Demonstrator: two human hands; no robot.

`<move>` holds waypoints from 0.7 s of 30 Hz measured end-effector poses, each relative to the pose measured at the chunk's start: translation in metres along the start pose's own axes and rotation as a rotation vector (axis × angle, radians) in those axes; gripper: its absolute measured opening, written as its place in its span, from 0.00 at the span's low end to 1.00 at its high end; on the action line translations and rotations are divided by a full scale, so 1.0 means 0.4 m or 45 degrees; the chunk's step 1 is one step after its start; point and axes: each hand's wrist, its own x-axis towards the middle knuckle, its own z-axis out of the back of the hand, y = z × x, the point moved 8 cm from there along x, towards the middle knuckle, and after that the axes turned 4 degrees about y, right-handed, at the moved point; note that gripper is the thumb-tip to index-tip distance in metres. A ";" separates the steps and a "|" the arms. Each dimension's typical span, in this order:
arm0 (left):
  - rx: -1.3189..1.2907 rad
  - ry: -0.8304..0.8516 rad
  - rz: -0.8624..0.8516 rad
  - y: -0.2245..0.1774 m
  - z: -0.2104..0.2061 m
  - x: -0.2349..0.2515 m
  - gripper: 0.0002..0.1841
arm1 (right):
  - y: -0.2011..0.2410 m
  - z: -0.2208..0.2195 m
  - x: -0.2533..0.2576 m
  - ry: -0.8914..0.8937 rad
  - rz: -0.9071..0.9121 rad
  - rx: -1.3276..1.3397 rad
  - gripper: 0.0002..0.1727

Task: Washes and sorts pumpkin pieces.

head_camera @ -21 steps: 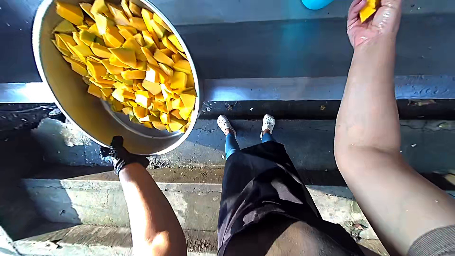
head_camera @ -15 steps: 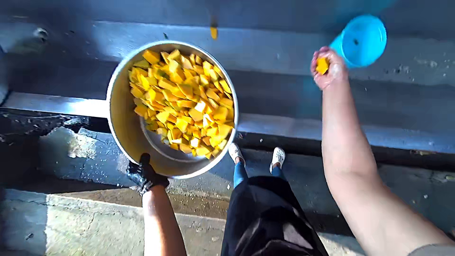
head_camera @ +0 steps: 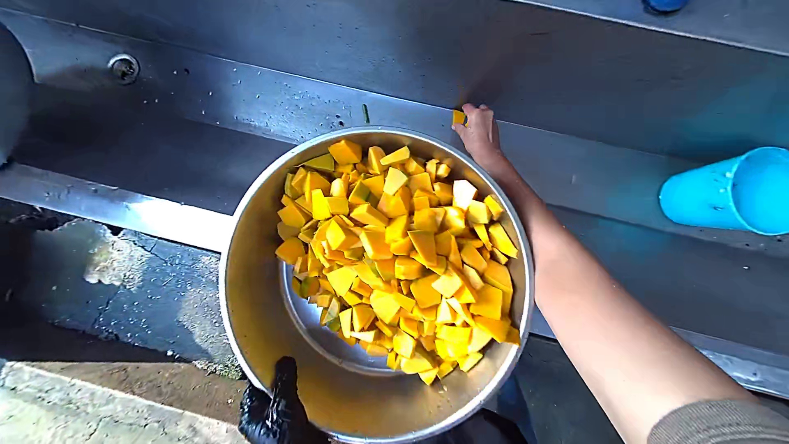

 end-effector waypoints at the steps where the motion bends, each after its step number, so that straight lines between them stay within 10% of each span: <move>1: 0.001 0.000 0.000 -0.005 0.001 0.000 0.22 | 0.004 -0.009 0.008 0.002 -0.012 -0.037 0.24; 13: -0.043 -0.011 0.010 -0.005 0.000 -0.003 0.15 | -0.011 0.003 -0.031 0.093 -0.149 0.017 0.20; 17: -0.082 0.049 -0.002 -0.007 -0.007 -0.003 0.18 | -0.129 0.075 -0.137 -0.270 -0.032 1.312 0.07; 21: -0.098 0.053 0.015 -0.003 -0.008 -0.002 0.18 | -0.181 0.207 -0.330 -0.255 0.088 2.495 0.25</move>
